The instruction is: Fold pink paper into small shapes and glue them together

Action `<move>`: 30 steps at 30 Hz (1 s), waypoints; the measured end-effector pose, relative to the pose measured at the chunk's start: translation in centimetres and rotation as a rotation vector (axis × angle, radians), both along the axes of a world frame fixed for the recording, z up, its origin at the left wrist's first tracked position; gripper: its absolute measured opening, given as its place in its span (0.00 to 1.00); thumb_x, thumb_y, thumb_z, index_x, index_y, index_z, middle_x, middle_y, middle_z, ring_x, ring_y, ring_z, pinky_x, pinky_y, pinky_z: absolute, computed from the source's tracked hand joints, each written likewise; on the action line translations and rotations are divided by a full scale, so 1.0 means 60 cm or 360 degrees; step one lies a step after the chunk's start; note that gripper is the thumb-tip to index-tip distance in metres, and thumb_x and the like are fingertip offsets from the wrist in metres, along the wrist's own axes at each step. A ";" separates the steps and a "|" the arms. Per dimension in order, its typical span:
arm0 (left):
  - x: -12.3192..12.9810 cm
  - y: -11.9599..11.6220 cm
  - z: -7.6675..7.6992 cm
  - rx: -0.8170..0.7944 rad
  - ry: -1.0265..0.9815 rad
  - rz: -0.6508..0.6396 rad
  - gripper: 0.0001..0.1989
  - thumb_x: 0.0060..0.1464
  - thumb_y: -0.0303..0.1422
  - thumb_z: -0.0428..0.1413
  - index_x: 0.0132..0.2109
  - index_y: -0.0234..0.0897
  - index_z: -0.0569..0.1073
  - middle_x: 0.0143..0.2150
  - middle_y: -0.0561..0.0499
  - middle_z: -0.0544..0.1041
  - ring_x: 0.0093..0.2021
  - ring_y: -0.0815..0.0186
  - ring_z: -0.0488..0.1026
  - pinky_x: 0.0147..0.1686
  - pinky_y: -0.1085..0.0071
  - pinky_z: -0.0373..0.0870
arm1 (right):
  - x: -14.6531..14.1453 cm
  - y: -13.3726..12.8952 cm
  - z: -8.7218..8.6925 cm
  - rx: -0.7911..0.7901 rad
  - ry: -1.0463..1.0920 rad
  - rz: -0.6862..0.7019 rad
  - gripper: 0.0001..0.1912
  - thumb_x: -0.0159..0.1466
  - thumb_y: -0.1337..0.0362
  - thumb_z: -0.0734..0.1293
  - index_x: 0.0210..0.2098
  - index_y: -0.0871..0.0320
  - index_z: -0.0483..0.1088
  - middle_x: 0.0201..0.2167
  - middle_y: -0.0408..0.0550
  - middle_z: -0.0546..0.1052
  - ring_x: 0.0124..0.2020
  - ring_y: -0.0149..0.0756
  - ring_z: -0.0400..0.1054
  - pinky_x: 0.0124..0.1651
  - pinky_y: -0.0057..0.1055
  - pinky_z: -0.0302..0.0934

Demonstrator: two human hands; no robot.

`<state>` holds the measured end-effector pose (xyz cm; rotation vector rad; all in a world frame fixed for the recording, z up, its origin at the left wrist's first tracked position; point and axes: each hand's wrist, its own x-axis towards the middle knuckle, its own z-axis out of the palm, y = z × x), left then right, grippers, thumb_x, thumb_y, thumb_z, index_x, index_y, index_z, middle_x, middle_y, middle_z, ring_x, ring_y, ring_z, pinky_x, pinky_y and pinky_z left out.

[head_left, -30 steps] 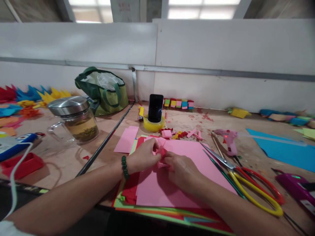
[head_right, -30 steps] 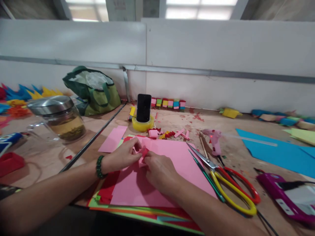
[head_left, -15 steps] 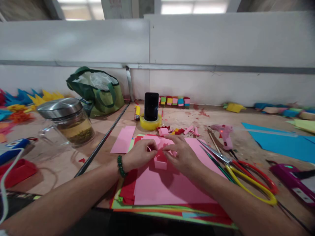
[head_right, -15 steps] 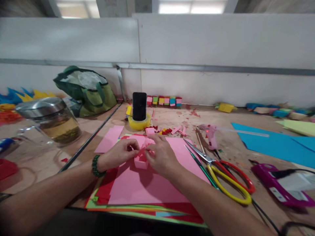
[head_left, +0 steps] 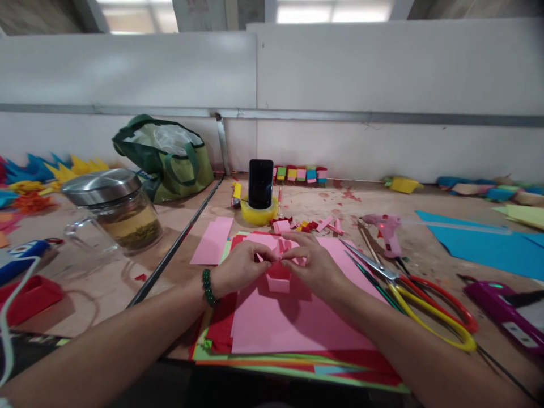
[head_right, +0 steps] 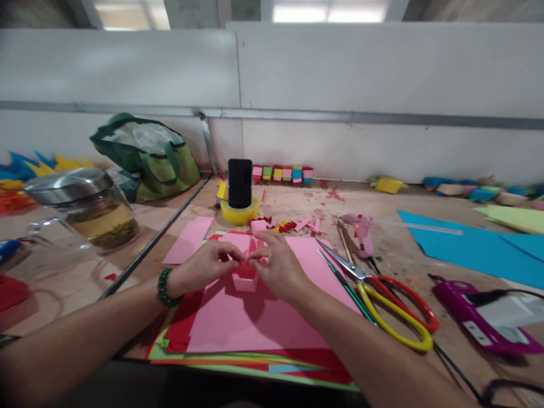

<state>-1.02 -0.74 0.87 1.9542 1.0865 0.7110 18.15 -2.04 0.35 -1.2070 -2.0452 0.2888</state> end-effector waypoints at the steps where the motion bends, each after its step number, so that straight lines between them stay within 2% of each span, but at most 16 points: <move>1: 0.000 0.000 0.000 0.0005 0.0003 -0.0001 0.12 0.46 0.25 0.53 0.36 0.32 0.79 0.30 0.50 0.80 0.29 0.69 0.71 0.30 0.75 0.64 | 0.000 0.000 0.001 -0.0020 0.0020 0.0013 0.08 0.55 0.72 0.71 0.26 0.53 0.79 0.49 0.52 0.76 0.54 0.47 0.67 0.52 0.48 0.65; 12: 0.003 -0.004 -0.004 0.0037 -0.0030 -0.0007 0.11 0.47 0.24 0.53 0.34 0.33 0.80 0.31 0.50 0.81 0.30 0.68 0.73 0.31 0.75 0.66 | 0.004 -0.006 0.014 -0.0183 0.0022 0.0084 0.04 0.55 0.68 0.71 0.26 0.54 0.78 0.51 0.50 0.75 0.53 0.47 0.68 0.52 0.46 0.64; 20: 0.007 -0.010 0.003 0.0018 0.0028 -0.0010 0.07 0.47 0.25 0.54 0.32 0.35 0.77 0.30 0.52 0.78 0.29 0.69 0.70 0.29 0.75 0.65 | -0.001 -0.010 0.016 0.0005 -0.0090 0.0113 0.06 0.52 0.71 0.71 0.22 0.54 0.76 0.49 0.51 0.76 0.53 0.48 0.66 0.52 0.46 0.64; 22: 0.009 -0.010 0.002 -0.0007 -0.0018 0.0040 0.07 0.46 0.26 0.55 0.34 0.34 0.75 0.31 0.51 0.77 0.30 0.68 0.70 0.30 0.74 0.66 | -0.002 -0.012 0.019 0.0054 -0.0103 0.0131 0.07 0.52 0.72 0.70 0.21 0.55 0.75 0.50 0.52 0.75 0.54 0.48 0.66 0.52 0.47 0.64; 25: 0.011 -0.006 0.006 -0.0243 -0.0278 0.0092 0.20 0.42 0.27 0.58 0.46 0.32 0.71 0.40 0.46 0.75 0.35 0.66 0.71 0.33 0.72 0.68 | -0.001 -0.015 0.025 0.0241 -0.0099 0.0125 0.06 0.55 0.71 0.69 0.23 0.55 0.74 0.53 0.53 0.73 0.55 0.49 0.65 0.54 0.50 0.62; 27: 0.011 -0.004 0.012 -0.0532 -0.0486 -0.0023 0.24 0.42 0.27 0.58 0.50 0.33 0.68 0.41 0.46 0.73 0.36 0.66 0.71 0.32 0.72 0.68 | 0.001 -0.015 0.030 0.0425 -0.0097 0.0110 0.06 0.58 0.69 0.68 0.25 0.55 0.75 0.54 0.54 0.72 0.56 0.49 0.64 0.55 0.51 0.60; 29: 0.010 -0.004 0.021 -0.0719 -0.0629 -0.0212 0.17 0.43 0.28 0.58 0.44 0.32 0.71 0.36 0.49 0.72 0.33 0.68 0.70 0.31 0.73 0.67 | 0.003 -0.015 0.034 0.0582 -0.0091 0.0101 0.05 0.59 0.68 0.68 0.27 0.54 0.75 0.55 0.54 0.71 0.57 0.50 0.63 0.56 0.51 0.59; 30: 0.010 -0.005 0.026 -0.0732 -0.0683 -0.0283 0.12 0.44 0.29 0.58 0.39 0.32 0.71 0.32 0.51 0.71 0.31 0.69 0.69 0.31 0.74 0.66 | 0.004 -0.016 0.035 0.0639 -0.0083 0.0095 0.05 0.59 0.68 0.68 0.27 0.54 0.75 0.55 0.54 0.71 0.57 0.50 0.62 0.56 0.51 0.59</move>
